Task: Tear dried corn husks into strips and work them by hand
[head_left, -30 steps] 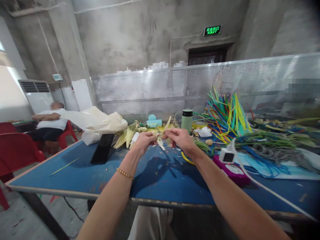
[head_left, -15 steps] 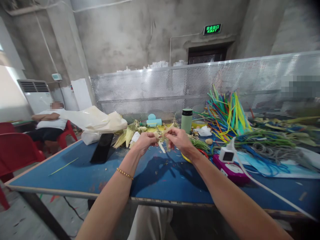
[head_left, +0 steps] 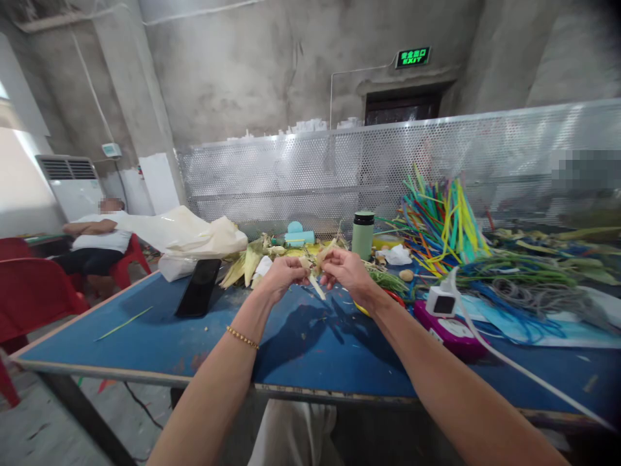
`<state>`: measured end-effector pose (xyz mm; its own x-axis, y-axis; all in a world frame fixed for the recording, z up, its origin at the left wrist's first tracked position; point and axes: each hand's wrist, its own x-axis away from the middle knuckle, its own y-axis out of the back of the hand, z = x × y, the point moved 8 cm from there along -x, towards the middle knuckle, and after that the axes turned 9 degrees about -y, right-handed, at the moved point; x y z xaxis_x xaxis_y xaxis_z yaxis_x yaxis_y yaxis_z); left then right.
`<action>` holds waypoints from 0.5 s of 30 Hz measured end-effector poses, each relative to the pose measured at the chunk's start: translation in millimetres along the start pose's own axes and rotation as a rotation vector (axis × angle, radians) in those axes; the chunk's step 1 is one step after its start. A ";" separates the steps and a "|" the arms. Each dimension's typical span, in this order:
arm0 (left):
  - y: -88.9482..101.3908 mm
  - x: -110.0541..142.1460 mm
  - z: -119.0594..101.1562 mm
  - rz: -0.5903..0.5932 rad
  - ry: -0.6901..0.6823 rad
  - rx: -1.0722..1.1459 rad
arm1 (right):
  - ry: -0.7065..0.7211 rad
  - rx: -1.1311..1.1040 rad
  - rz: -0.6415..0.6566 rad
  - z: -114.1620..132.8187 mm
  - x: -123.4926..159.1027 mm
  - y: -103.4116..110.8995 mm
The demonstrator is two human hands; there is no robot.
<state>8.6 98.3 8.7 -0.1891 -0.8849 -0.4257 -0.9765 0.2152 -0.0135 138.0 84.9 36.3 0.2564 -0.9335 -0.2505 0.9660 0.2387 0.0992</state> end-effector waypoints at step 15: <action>14.9 -1.3 2.7 -0.191 0.060 0.294 | 0.105 0.102 0.028 10.8 6.8 -6.7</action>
<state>-5.4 103.8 6.6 -0.0205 -0.9413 -0.3369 -0.9247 0.1459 -0.3515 132.9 74.1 44.3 0.2902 -0.8926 -0.3450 0.9515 0.2307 0.2035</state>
